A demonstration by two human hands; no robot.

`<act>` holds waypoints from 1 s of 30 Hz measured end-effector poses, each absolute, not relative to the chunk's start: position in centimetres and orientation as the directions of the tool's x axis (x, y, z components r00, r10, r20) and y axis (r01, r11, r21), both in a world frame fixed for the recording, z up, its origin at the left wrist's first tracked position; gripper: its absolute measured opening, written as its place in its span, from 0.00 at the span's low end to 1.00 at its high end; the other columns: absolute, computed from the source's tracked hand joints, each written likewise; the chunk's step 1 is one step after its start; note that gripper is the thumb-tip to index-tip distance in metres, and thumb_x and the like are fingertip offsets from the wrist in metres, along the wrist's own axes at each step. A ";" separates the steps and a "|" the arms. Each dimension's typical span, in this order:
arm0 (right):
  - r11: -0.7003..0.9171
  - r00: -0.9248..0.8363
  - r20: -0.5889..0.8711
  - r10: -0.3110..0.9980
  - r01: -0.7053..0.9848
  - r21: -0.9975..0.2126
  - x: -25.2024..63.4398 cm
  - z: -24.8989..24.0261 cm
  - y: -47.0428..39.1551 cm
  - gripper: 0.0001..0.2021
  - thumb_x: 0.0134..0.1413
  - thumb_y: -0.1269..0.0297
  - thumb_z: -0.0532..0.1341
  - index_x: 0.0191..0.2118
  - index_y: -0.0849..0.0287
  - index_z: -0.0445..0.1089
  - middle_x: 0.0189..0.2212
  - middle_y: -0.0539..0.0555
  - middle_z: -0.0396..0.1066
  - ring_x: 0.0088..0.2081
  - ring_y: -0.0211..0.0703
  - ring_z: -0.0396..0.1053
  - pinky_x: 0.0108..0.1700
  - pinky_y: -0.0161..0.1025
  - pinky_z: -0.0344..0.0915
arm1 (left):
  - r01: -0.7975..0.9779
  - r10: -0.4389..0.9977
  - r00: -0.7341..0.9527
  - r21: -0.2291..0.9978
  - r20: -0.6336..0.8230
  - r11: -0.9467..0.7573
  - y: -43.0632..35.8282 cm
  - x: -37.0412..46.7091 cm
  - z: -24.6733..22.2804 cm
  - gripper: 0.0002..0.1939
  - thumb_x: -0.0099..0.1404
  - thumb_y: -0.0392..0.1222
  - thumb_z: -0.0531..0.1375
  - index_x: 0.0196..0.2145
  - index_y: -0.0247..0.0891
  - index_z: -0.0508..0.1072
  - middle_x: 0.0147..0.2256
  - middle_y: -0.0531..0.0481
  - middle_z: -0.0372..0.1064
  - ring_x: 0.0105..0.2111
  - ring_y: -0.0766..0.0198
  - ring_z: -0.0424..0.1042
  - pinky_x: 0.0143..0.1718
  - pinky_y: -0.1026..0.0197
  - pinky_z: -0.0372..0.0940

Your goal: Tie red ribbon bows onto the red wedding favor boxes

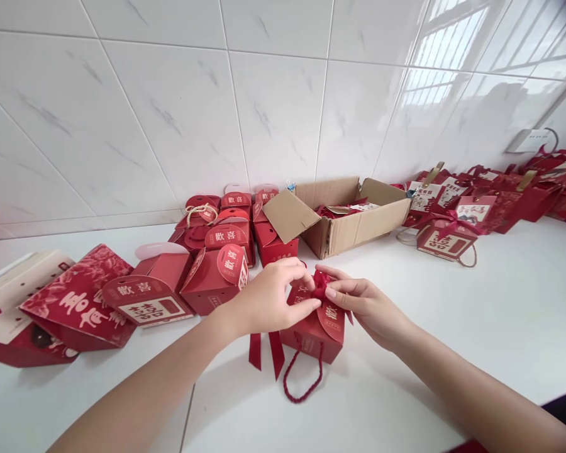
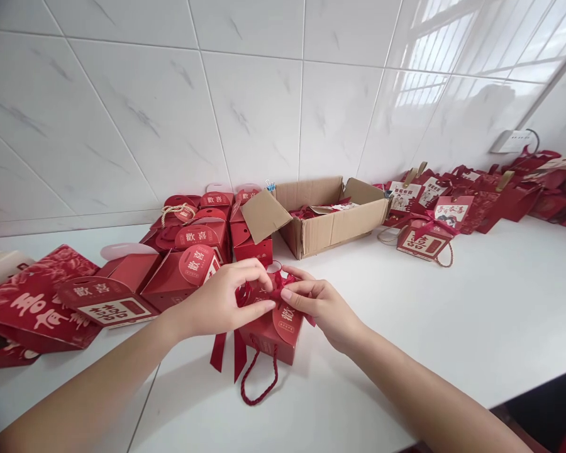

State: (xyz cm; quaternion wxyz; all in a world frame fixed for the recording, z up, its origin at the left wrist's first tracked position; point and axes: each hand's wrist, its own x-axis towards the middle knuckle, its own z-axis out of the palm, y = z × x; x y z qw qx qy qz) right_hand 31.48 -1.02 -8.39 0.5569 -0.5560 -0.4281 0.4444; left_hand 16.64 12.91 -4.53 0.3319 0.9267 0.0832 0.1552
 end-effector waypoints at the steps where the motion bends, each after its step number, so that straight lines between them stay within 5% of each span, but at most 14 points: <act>1: -0.018 0.242 -0.019 0.970 -0.004 -1.000 31.5 -8.4 -1.0 0.12 0.55 0.51 0.62 0.32 0.52 0.78 0.55 0.54 0.66 0.67 0.48 0.44 0.52 0.39 0.63 | 0.069 0.275 0.936 0.649 0.221 -0.758 12.8 16.7 -4.6 0.06 0.58 0.43 0.64 0.30 0.39 0.72 0.32 0.53 0.68 0.34 0.64 0.69 0.36 0.61 0.64; 6: -0.071 0.286 0.003 0.958 0.247 -0.966 32.4 -7.6 -1.3 0.16 0.57 0.47 0.59 0.37 0.53 0.77 0.54 0.54 0.65 0.56 0.48 0.62 0.58 0.44 0.58 | 0.081 0.354 0.913 0.758 0.204 -0.647 13.2 17.5 -5.3 0.08 0.58 0.44 0.65 0.26 0.38 0.74 0.31 0.52 0.73 0.33 0.63 0.71 0.38 0.61 0.65; 10: -0.030 0.323 0.172 0.931 0.538 -0.842 33.3 -7.0 -2.0 0.14 0.59 0.51 0.58 0.43 0.52 0.72 0.45 0.54 0.71 0.49 0.46 0.68 0.55 0.45 0.63 | 0.120 0.370 0.919 0.801 0.133 -0.586 13.7 17.5 -4.8 0.08 0.58 0.46 0.64 0.28 0.39 0.74 0.31 0.52 0.75 0.34 0.63 0.72 0.40 0.61 0.65; 14: 0.033 0.255 0.256 0.932 0.645 -0.763 33.4 -7.3 -2.1 0.17 0.60 0.59 0.57 0.54 0.49 0.63 0.39 0.52 0.72 0.40 0.43 0.71 0.49 0.46 0.68 | 0.104 0.347 0.929 0.810 0.129 -0.577 13.6 17.4 -4.6 0.06 0.58 0.43 0.63 0.29 0.38 0.72 0.30 0.53 0.73 0.32 0.65 0.71 0.37 0.63 0.64; 17: 0.035 0.259 0.301 0.918 0.701 -0.712 33.2 -7.9 -1.7 0.20 0.60 0.59 0.56 0.57 0.50 0.62 0.44 0.55 0.69 0.46 0.45 0.69 0.51 0.47 0.67 | 0.079 0.333 0.931 0.810 0.148 -0.582 13.4 17.4 -4.7 0.03 0.58 0.39 0.61 0.29 0.38 0.72 0.30 0.53 0.71 0.32 0.66 0.70 0.36 0.64 0.64; 21: 0.001 0.275 0.272 0.922 0.702 -0.712 33.4 -8.5 -1.0 0.11 0.60 0.58 0.56 0.44 0.54 0.72 0.49 0.57 0.67 0.51 0.47 0.67 0.52 0.45 0.66 | 0.071 0.325 0.933 0.807 0.154 -0.586 13.3 17.4 -4.8 0.01 0.58 0.36 0.60 0.30 0.38 0.72 0.30 0.53 0.71 0.32 0.66 0.69 0.35 0.65 0.64; 25: 0.014 0.293 0.332 0.896 0.730 -0.684 33.4 -8.1 -1.3 0.09 0.58 0.60 0.57 0.33 0.56 0.72 0.47 0.57 0.69 0.46 0.45 0.70 0.46 0.42 0.67 | 0.075 0.332 0.930 0.806 0.155 -0.587 13.2 17.4 -4.7 0.01 0.57 0.35 0.59 0.29 0.38 0.71 0.29 0.54 0.70 0.31 0.67 0.69 0.34 0.66 0.63; 30: 0.089 0.112 0.401 0.909 0.889 -0.450 33.4 -6.2 -2.9 0.16 0.59 0.55 0.59 0.24 0.57 0.68 0.20 0.49 0.68 0.23 0.36 0.63 0.38 0.41 0.63 | 0.078 0.338 0.929 0.811 0.152 -0.580 13.2 17.5 -4.7 0.02 0.56 0.34 0.59 0.29 0.38 0.71 0.29 0.54 0.70 0.31 0.67 0.69 0.35 0.65 0.64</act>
